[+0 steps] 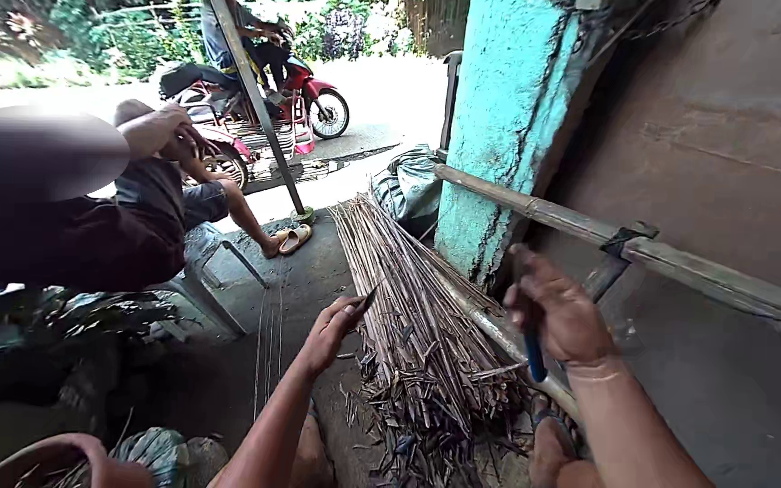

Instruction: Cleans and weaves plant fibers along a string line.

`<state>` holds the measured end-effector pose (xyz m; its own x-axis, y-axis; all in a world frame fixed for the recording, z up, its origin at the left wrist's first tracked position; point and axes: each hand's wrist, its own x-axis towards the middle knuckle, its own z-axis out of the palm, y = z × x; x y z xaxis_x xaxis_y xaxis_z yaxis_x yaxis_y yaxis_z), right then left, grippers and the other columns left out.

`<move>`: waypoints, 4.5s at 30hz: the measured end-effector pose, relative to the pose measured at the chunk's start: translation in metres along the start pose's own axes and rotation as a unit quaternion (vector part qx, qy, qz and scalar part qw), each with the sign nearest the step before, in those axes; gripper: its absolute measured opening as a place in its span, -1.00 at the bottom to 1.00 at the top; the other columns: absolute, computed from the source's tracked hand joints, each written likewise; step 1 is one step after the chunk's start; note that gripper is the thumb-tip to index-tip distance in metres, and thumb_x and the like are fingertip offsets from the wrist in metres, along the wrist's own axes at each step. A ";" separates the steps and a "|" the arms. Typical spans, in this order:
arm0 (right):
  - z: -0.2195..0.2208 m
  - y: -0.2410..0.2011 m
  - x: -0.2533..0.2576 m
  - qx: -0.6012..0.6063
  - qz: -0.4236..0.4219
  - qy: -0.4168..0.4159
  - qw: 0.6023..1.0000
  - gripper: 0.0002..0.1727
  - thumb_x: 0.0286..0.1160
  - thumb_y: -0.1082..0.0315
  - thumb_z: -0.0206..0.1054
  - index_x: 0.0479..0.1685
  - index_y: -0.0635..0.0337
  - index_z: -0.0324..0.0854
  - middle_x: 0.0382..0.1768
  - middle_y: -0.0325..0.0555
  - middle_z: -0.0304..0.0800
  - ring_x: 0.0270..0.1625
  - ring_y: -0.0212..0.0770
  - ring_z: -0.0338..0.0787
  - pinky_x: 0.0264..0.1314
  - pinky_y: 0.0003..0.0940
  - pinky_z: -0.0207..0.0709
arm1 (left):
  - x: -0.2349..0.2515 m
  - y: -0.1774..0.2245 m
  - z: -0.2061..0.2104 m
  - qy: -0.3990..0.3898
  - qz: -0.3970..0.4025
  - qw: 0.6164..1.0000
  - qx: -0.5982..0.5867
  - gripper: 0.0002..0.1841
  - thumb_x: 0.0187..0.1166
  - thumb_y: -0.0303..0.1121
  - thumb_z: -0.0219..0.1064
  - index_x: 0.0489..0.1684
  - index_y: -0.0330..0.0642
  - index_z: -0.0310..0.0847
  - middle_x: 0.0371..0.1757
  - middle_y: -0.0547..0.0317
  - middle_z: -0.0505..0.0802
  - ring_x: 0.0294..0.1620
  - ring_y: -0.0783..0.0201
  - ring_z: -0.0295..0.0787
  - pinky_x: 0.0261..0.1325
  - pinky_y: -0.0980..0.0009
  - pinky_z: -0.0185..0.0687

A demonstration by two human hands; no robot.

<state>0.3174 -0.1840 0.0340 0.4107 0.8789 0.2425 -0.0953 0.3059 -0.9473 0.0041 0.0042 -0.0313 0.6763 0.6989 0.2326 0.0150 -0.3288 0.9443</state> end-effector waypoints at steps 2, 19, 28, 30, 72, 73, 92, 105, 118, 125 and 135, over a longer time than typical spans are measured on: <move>0.035 0.015 -0.003 -0.037 0.048 -0.110 0.992 -0.37 0.67 0.40 0.16 0.76 0.25 0.20 -0.39 -0.21 0.83 -0.50 -0.33 0.79 -0.50 -0.40 0.72 | 0.012 0.018 0.023 -0.016 0.030 0.999 -0.002 -0.52 0.76 -0.23 -0.11 0.29 -0.30 0.68 0.09 0.21 0.77 -0.08 0.50 0.66 0.01 0.48 0.62; 0.040 0.028 0.018 0.023 0.042 -0.067 0.997 -0.71 0.73 0.43 0.19 0.33 0.26 0.57 -0.42 -0.05 0.83 -0.57 -0.33 0.76 -0.51 -0.50 0.71 | 0.031 0.029 0.082 -0.190 -0.053 0.951 -0.240 -0.68 0.87 -0.27 0.01 0.20 -0.34 0.54 -0.18 0.02 0.88 -0.26 0.16 0.91 -0.12 0.22 0.89; 0.027 0.039 0.011 0.012 0.109 -0.264 0.958 -0.79 0.71 0.28 0.31 0.05 0.24 0.70 -0.43 -0.24 0.84 -0.58 -0.45 0.72 -0.57 -0.57 0.62 | 0.030 0.030 0.080 -0.233 -0.089 0.920 -0.303 -0.79 0.81 -0.33 0.13 -0.05 -0.25 0.65 -0.26 0.10 0.88 -0.44 0.32 0.82 -0.34 0.43 0.79; 0.024 0.037 0.010 0.017 0.096 -0.294 0.951 -0.79 0.72 0.27 0.31 0.05 0.22 0.71 -0.43 -0.24 0.84 -0.57 -0.45 0.72 -0.56 -0.57 0.62 | 0.027 0.032 0.082 -0.254 -0.087 0.911 -0.314 -0.80 0.80 -0.32 0.15 -0.10 -0.21 0.65 -0.32 0.16 0.86 -0.49 0.39 0.76 -0.40 0.49 0.72; 0.006 0.031 0.015 0.018 0.070 -0.215 0.974 -0.76 0.67 0.38 0.31 0.19 0.25 0.71 -0.42 -0.15 0.86 -0.58 -0.42 0.73 -0.53 -0.56 0.65 | 0.012 0.041 0.080 -0.308 -0.179 0.871 -0.339 -0.60 0.80 -0.14 -0.12 -0.17 -0.11 0.65 -0.68 0.45 0.51 -0.73 0.53 0.43 -0.64 0.61 0.37; 0.005 0.028 0.015 0.014 0.049 -0.199 0.979 -0.75 0.67 0.38 0.31 0.21 0.23 0.72 -0.41 -0.15 0.86 -0.57 -0.42 0.73 -0.52 -0.56 0.65 | 0.012 0.041 0.079 -0.319 -0.182 0.862 -0.348 -0.60 0.80 -0.13 -0.09 -0.15 -0.12 0.66 -0.69 0.46 0.50 -0.74 0.54 0.42 -0.66 0.62 0.35; 0.006 0.015 0.013 0.011 0.077 -0.135 0.988 -0.67 0.69 0.41 0.25 0.36 0.20 0.62 -0.42 -0.12 0.84 -0.61 -0.41 0.70 -0.56 -0.56 0.62 | 0.013 0.038 0.081 -0.257 -0.111 0.927 -0.248 -0.64 0.86 -0.18 -0.07 -0.02 -0.19 0.62 -0.57 0.33 0.62 -0.65 0.44 0.55 -0.54 0.51 0.56; 0.013 0.012 0.013 0.021 0.075 -0.074 0.994 -0.59 0.70 0.41 0.19 0.50 0.14 0.54 -0.45 -0.10 0.81 -0.63 -0.40 0.68 -0.57 -0.55 0.61 | 0.007 0.043 0.085 -0.128 0.005 0.991 -0.023 -0.70 0.87 -0.27 -0.03 -0.08 -0.22 0.60 -0.56 0.33 0.63 -0.62 0.44 0.58 -0.50 0.48 0.62; 0.010 0.009 0.021 0.025 0.036 0.016 0.999 -0.69 0.74 0.44 0.15 0.35 0.22 0.63 -0.44 -0.03 0.81 -0.64 -0.38 0.66 -0.59 -0.56 0.59 | 0.008 0.047 0.083 -0.176 -0.021 0.983 -0.041 -0.68 0.85 -0.28 -0.03 -0.10 -0.21 0.65 -0.62 0.37 0.57 -0.70 0.50 0.47 -0.60 0.56 0.47; 0.031 0.027 0.005 0.021 0.130 -0.170 0.977 -0.68 0.70 0.40 0.26 0.33 0.32 0.62 -0.38 -0.18 0.86 -0.59 -0.41 0.72 -0.57 -0.55 0.62 | 0.012 0.040 0.079 -0.212 -0.093 0.955 -0.185 -0.52 0.83 -0.23 -0.25 0.02 -0.26 0.67 -0.65 0.39 0.56 -0.71 0.51 0.43 -0.62 0.58 0.38; 0.014 0.024 0.008 0.083 0.111 -0.248 0.959 -0.67 0.69 0.39 0.27 0.37 0.22 0.66 -0.37 -0.18 0.87 -0.57 -0.44 0.73 -0.56 -0.56 0.63 | 0.008 0.036 0.081 -0.374 -0.226 0.767 -0.470 -0.54 0.77 0.02 0.06 0.15 -0.16 0.72 -0.70 0.45 0.53 -0.77 0.55 0.43 -0.68 0.64 0.37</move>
<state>0.3062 -0.1643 0.0162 -0.1143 0.9825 0.1471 -0.2908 0.1085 -0.9506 0.0694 -0.0538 -0.0143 0.9970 -0.0691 -0.0341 0.0724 0.6891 0.7211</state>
